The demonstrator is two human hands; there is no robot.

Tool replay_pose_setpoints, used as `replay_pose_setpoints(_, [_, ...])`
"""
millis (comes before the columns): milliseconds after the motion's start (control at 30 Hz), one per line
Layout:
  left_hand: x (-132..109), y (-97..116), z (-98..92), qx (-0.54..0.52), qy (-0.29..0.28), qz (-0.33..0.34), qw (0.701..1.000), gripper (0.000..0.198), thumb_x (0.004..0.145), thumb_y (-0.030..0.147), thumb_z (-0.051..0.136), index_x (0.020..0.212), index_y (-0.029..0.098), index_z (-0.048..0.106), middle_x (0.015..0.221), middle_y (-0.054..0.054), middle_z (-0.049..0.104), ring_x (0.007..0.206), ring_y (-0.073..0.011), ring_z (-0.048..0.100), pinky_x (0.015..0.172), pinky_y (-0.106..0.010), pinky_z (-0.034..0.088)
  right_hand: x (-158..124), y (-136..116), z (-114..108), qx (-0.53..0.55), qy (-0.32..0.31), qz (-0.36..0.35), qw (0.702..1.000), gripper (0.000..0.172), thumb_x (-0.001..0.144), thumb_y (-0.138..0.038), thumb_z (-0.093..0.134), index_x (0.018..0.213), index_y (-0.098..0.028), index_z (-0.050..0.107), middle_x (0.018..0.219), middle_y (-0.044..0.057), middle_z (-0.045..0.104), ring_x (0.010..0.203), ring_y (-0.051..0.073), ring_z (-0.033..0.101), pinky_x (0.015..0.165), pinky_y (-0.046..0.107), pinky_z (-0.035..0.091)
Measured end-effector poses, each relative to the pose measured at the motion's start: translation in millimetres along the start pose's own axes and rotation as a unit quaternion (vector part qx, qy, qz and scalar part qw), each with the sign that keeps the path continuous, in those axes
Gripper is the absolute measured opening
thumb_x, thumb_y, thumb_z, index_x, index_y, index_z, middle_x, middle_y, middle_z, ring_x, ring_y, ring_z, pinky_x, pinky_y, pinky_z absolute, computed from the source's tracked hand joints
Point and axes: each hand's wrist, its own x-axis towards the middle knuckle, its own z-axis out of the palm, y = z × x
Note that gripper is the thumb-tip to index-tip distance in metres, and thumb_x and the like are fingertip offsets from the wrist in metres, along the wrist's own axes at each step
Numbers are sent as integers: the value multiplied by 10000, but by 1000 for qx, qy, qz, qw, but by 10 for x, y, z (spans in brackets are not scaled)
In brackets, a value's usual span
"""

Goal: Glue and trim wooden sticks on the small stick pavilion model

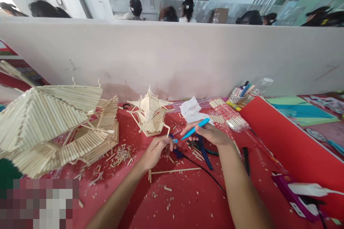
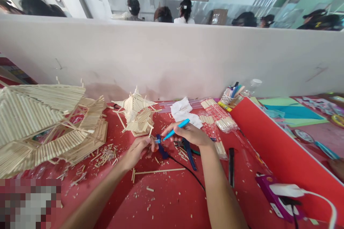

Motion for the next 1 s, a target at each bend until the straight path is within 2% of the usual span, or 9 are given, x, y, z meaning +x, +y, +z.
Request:
replay_pose_setpoints(167, [2, -7, 12, -28, 4, 15, 999, 471, 956, 527, 419, 716, 151, 569, 825, -72, 657, 590, -116, 504, 577, -257, 410, -2, -119, 16, -49, 4, 0, 999, 301, 907, -485, 637, 921, -205, 746, 781, 9, 637, 677, 132, 553, 611, 258, 418])
replay_pose_setpoints(267, [-2, 6, 17, -31, 1, 18, 999, 472, 957, 529, 429, 712, 151, 571, 851, -86, 680, 592, -118, 506, 576, -261, 414, 15, -157, 32, -55, 10, 3, 998, 235, 889, -431, 654, 922, -209, 727, 792, 1, 630, 681, 134, 538, 627, 268, 419])
replay_pose_setpoints(467, [-6, 33, 26, -42, -3, 14, 999, 472, 953, 535, 457, 724, 145, 591, 874, -103, 706, 591, -120, 506, 581, -265, 418, 33, -126, 41, -62, 6, 1, 998, 212, 888, -402, 670, 952, -203, 700, 826, 0, 629, 735, 138, 568, 672, 266, 446])
replay_pose_setpoints(700, [-10, 25, 33, -47, -8, 18, 999, 478, 963, 538, 444, 757, 139, 608, 912, -117, 726, 575, -116, 509, 591, -271, 425, 68, -20, 56, -57, 4, -22, 998, 221, 851, -384, 761, 948, -196, 696, 828, -8, 655, 698, 115, 579, 647, 244, 452])
replay_pose_setpoints(867, [-11, 10, 29, -40, -8, 20, 999, 482, 967, 532, 433, 746, 140, 608, 841, -93, 695, 578, -120, 507, 589, -270, 419, 87, 52, 51, -33, -11, -32, 999, 226, 818, -383, 801, 932, -194, 754, 860, 27, 706, 766, 144, 636, 699, 268, 493])
replay_pose_setpoints(1000, [-8, -6, 18, -14, 6, 17, 1000, 495, 969, 530, 423, 729, 142, 616, 756, -58, 629, 595, -127, 509, 590, -266, 414, 116, 25, 77, -32, -32, -68, 997, 181, 839, -357, 786, 926, -198, 780, 882, 39, 709, 802, 148, 652, 738, 274, 505])
